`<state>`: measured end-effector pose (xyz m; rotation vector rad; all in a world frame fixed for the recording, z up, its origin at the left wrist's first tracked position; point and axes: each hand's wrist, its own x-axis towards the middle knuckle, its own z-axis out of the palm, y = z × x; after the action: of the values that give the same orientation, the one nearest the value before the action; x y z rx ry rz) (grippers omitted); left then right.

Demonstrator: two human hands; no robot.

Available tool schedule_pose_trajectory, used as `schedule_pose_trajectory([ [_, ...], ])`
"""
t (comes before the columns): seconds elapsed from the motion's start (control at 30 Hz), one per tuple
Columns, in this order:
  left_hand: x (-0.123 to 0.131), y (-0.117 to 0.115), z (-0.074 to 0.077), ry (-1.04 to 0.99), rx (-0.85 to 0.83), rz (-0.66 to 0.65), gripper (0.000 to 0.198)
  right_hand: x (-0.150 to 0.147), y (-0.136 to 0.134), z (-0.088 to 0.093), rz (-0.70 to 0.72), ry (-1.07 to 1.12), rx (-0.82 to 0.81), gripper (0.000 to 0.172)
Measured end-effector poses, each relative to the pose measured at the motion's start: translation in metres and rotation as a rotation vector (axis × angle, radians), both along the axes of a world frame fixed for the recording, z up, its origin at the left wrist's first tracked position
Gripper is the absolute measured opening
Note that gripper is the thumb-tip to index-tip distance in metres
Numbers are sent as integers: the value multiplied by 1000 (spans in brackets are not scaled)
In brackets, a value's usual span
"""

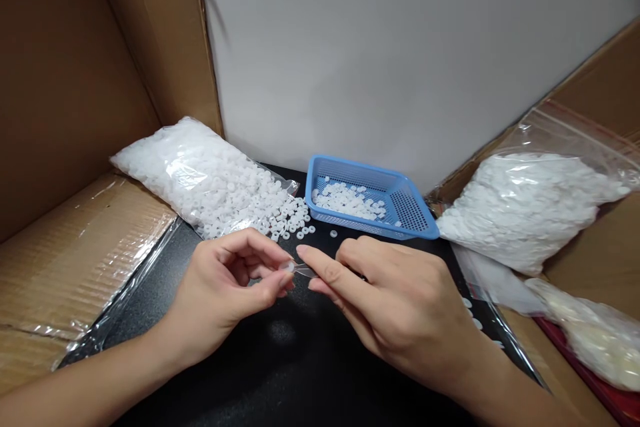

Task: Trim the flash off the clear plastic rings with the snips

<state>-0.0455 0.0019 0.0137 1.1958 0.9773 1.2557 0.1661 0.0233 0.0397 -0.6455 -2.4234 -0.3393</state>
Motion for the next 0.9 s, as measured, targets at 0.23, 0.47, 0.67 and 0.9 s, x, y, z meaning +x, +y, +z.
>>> schedule_pose_trajectory([
  [0.23, 2, 0, -2, -239, -170, -51, 13, 0, -3, 1, -6, -8, 17, 27],
  [0.47, 4, 0, 2, -287, -218, -53, 13, 0, -3, 0, -14, -21, 41, 25],
  [0.67, 3, 0, 4, -270, -228, -42, 14, -1, -3, 0, -3, -10, 67, 24],
  [0.9, 2, 1, 3, -208, -188, -88, 12, 6, 1, 3, 79, 117, -132, 21],
])
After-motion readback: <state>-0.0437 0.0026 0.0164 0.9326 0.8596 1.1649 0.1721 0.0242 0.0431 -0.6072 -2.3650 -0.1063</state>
